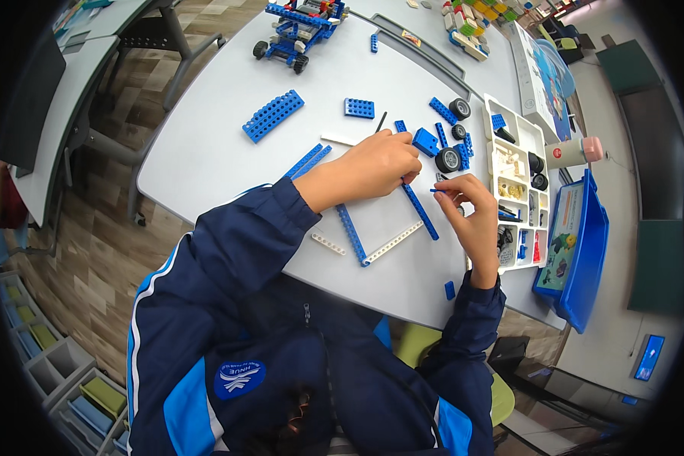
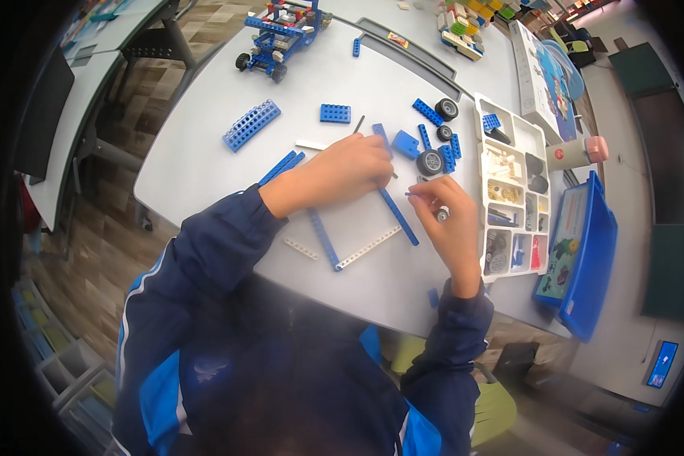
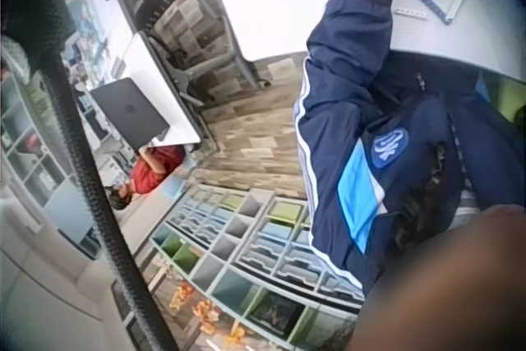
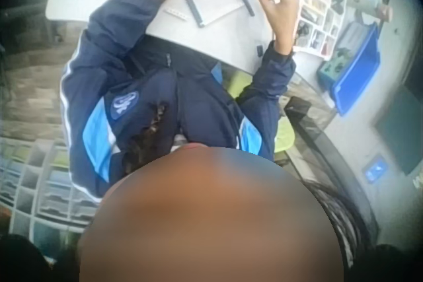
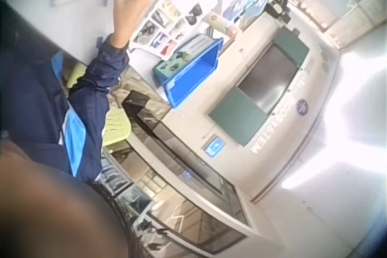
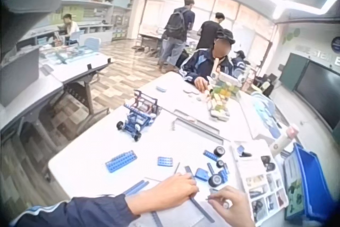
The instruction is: The person assembles a Lego vehicle by connecting blue and white beams, plates, and wheels on a table. They select pieces from a tray, align beams to form a rectangular frame, and attach wheels to the structure.
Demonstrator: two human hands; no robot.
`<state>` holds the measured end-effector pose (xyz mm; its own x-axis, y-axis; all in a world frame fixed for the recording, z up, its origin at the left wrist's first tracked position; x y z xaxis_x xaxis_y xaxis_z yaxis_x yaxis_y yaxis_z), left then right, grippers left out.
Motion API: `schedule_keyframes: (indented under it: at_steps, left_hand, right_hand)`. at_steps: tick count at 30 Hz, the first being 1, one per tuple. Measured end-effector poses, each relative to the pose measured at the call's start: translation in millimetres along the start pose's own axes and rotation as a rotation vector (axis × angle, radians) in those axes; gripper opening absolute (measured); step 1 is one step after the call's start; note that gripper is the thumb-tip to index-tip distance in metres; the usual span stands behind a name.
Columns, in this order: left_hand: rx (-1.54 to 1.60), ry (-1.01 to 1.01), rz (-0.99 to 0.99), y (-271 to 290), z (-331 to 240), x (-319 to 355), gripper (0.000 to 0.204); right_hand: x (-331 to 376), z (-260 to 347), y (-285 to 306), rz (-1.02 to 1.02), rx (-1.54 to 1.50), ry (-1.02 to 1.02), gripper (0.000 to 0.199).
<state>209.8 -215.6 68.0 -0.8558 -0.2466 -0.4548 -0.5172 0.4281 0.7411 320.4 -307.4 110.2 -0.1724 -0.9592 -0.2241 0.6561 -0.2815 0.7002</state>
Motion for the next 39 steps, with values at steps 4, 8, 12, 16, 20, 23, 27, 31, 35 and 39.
schedule_keyframes:
  at_steps: [4,8,12,16,20,23,27,31,35,39]
  left_hand:
    - [-0.080,-0.041,-0.056,-1.9,-2.0,1.0,0.011]
    - [-0.126,-0.045,-0.052,-7.0,-0.1,-0.2,0.015]
    - [-0.181,-0.061,-0.073,-7.0,-1.0,-0.5,0.016]
    - [-0.195,-0.072,-0.107,-4.5,-0.2,0.3,0.018]
    - [-0.105,-0.047,-0.107,-4.8,4.1,0.3,0.018]
    - [-0.042,-0.032,-0.129,-3.2,6.1,-0.7,0.016]
    - [0.058,0.039,-0.119,-4.0,12.3,-2.3,0.021]
    - [0.079,0.085,-0.079,-5.7,15.1,-3.4,0.026]
    - [0.121,0.177,-0.083,-1.4,21.3,-2.0,0.033]
    - [0.130,0.211,-0.098,2.3,22.6,1.0,0.045]
  right_hand:
    - [3.2,-9.4,-11.1,0.025,-0.037,-0.042,0.010]
    - [4.2,-12.8,-21.7,0.050,-0.032,-0.013,0.008]
    - [5.3,-17.0,-27.4,0.063,0.046,-0.039,0.007]
    - [1.8,-11.8,-24.8,0.013,0.022,-0.011,0.009]
    - [-10.4,-5.7,-25.4,-0.048,-0.002,0.046,0.010]
    - [-19.1,-6.4,-36.9,-0.003,0.003,0.057,0.010]
    - [-21.9,-6.6,-45.6,0.040,0.058,0.073,0.010]
    - [-26.1,-6.7,-50.5,0.065,0.122,0.064,0.009]
    - [-28.1,12.3,-61.0,-0.009,0.306,0.265,0.005]
    - [-22.9,3.6,-67.0,-0.009,0.434,0.174,0.009]
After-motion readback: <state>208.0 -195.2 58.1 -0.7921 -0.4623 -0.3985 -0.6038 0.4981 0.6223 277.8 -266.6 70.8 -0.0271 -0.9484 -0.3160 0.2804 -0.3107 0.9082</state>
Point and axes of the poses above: each hand's wrist, its own x-axis away from the middle knuckle, its own y-axis out of the back of the hand, z = x × y, the point moved 9 cm from there along -x, towards the middle knuckle, and after that the axes turned 2 degrees about -x, right-handed, at the moved point
